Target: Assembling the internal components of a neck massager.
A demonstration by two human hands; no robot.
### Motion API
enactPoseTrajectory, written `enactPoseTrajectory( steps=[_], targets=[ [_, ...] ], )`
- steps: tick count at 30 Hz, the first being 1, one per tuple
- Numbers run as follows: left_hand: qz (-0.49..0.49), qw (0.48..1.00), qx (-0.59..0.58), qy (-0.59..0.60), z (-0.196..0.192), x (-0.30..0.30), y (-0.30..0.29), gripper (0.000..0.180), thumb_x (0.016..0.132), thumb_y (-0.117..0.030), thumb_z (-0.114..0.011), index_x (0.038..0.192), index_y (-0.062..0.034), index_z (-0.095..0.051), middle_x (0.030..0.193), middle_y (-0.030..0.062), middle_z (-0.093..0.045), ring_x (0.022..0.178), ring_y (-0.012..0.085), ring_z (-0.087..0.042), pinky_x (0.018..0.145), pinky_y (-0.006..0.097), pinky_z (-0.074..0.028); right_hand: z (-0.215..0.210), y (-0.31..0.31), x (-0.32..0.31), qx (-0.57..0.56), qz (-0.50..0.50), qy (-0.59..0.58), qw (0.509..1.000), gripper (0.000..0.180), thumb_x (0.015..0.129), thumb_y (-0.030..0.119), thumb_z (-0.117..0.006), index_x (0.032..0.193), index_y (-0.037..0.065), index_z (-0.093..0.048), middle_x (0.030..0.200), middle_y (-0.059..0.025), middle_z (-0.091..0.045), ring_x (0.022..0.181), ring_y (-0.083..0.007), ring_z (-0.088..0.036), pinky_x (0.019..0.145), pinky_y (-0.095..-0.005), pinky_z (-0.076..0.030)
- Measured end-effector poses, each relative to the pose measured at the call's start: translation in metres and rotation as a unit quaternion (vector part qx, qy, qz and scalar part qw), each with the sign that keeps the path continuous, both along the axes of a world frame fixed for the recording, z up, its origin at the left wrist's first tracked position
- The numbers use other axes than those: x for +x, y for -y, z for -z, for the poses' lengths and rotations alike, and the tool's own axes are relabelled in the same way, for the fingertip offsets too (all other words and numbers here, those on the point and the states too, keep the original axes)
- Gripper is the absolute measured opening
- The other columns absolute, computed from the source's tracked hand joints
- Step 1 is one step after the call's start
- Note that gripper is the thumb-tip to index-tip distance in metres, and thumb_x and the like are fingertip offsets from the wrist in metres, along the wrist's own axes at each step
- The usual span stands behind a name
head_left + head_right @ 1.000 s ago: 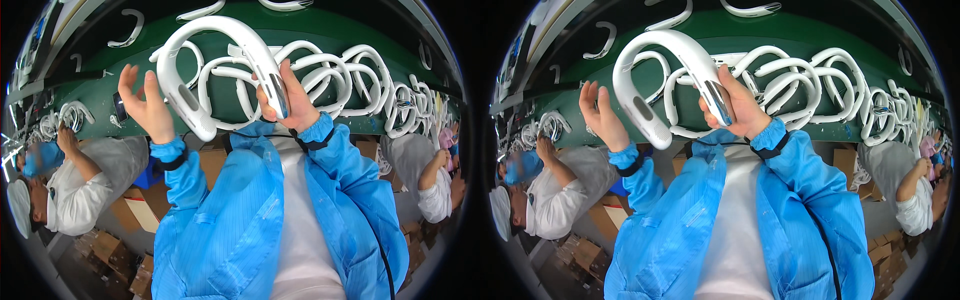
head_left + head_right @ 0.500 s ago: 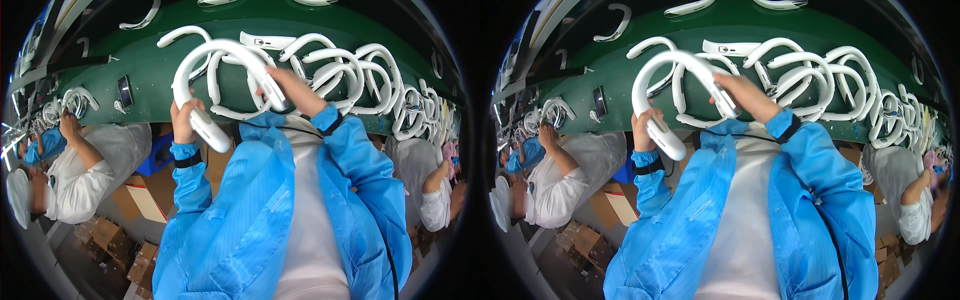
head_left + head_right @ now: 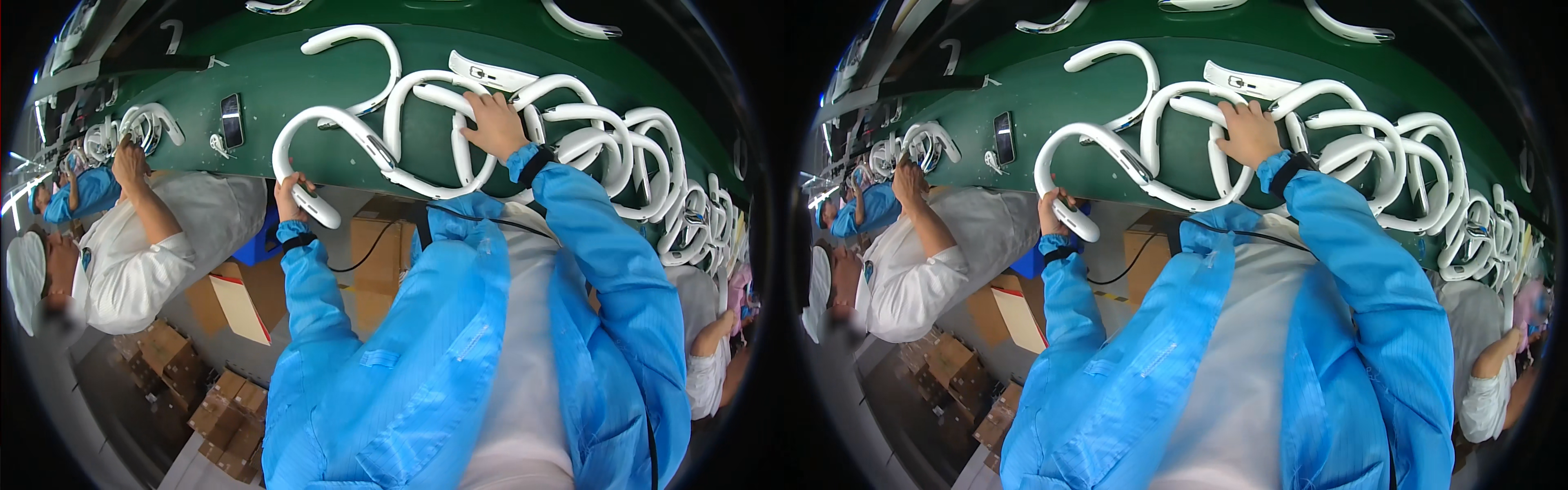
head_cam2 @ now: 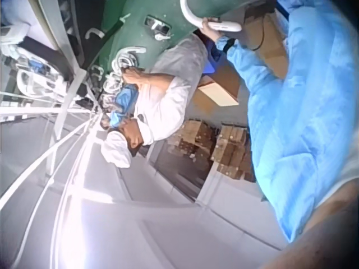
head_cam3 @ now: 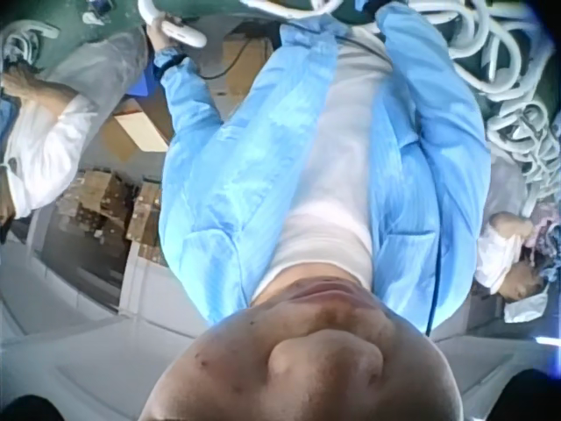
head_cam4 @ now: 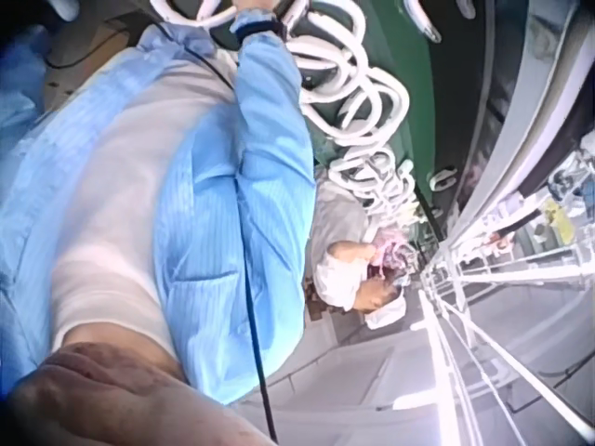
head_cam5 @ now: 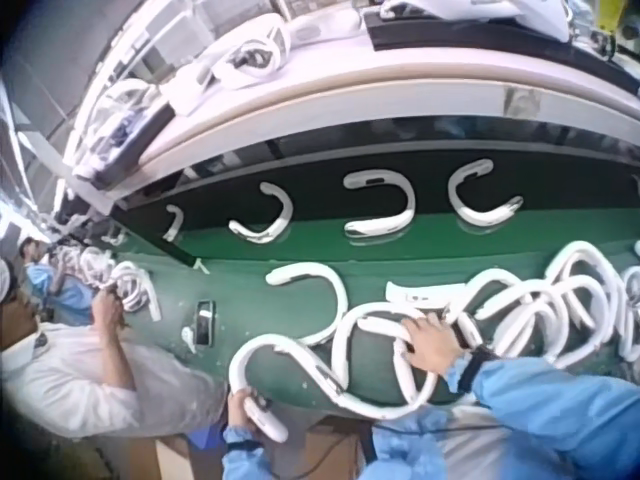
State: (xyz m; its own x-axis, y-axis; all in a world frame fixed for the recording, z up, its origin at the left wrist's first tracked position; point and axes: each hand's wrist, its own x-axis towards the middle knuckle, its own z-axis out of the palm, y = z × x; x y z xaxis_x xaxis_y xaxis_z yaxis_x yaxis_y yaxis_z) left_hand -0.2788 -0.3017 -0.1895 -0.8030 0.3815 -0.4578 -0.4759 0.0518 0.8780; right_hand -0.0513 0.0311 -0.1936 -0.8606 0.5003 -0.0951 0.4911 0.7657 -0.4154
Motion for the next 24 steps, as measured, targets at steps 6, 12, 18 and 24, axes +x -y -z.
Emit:
enactPoseTrajectory(
  steps=[6, 12, 18, 24],
  targets=[
    [-0.022, 0.998, 0.045, 0.026, 0.028, -0.064, 0.006, 0.055, 0.074, -0.012, -0.055, 0.126, -0.0046, -0.039, 0.072, 0.0077, -0.052, 0.057, 0.0194, -0.054, 0.052, 0.029, -0.043, 0.001, -0.012, -0.008, -0.033, 0.026, 0.024, 0.999, 0.037, 0.074, 0.018, -0.062, 0.108, 0.007, -0.052, 0.100, -0.0103, -0.057, 0.097, -0.0281, -0.052, 0.080, -0.0401, -0.044],
    [-0.075, 0.993, 0.048, 0.081, 0.037, -0.119, 0.046, 0.055, 0.071, -0.010, -0.051, 0.125, -0.0047, -0.040, 0.073, 0.0084, -0.049, 0.059, 0.0196, -0.050, 0.053, 0.028, -0.043, -0.018, -0.001, -0.106, -0.078, -0.163, -0.130, 0.975, 0.042, 0.069, 0.014, -0.064, 0.109, 0.008, -0.053, 0.103, -0.0078, -0.056, 0.103, -0.0280, -0.046, 0.087, -0.0413, -0.038],
    [-0.090, 0.987, 0.049, 0.121, 0.055, -0.105, 0.058, 0.059, 0.068, -0.010, -0.051, 0.124, -0.0006, -0.038, 0.073, 0.0101, -0.050, 0.059, 0.0204, -0.049, 0.055, 0.030, -0.042, 0.040, 0.039, -0.185, 0.025, -0.257, 0.059, 0.964, 0.032, 0.067, 0.022, -0.067, 0.098, 0.015, -0.059, 0.096, -0.0053, -0.059, 0.102, -0.0245, -0.049, 0.093, -0.0529, -0.025],
    [-0.157, 0.973, 0.105, 0.133, 0.067, -0.077, 0.079, 0.052, 0.067, -0.013, -0.051, 0.119, -0.0082, -0.044, 0.070, 0.0084, -0.048, 0.057, 0.0203, -0.049, 0.051, 0.028, -0.042, 0.010, 0.025, -0.192, -0.036, -0.249, 0.001, 0.968, 0.020, 0.068, 0.026, -0.060, 0.079, 0.009, -0.059, 0.078, -0.0095, -0.059, 0.081, -0.0265, -0.057, 0.078, -0.0416, -0.039]
  ],
)
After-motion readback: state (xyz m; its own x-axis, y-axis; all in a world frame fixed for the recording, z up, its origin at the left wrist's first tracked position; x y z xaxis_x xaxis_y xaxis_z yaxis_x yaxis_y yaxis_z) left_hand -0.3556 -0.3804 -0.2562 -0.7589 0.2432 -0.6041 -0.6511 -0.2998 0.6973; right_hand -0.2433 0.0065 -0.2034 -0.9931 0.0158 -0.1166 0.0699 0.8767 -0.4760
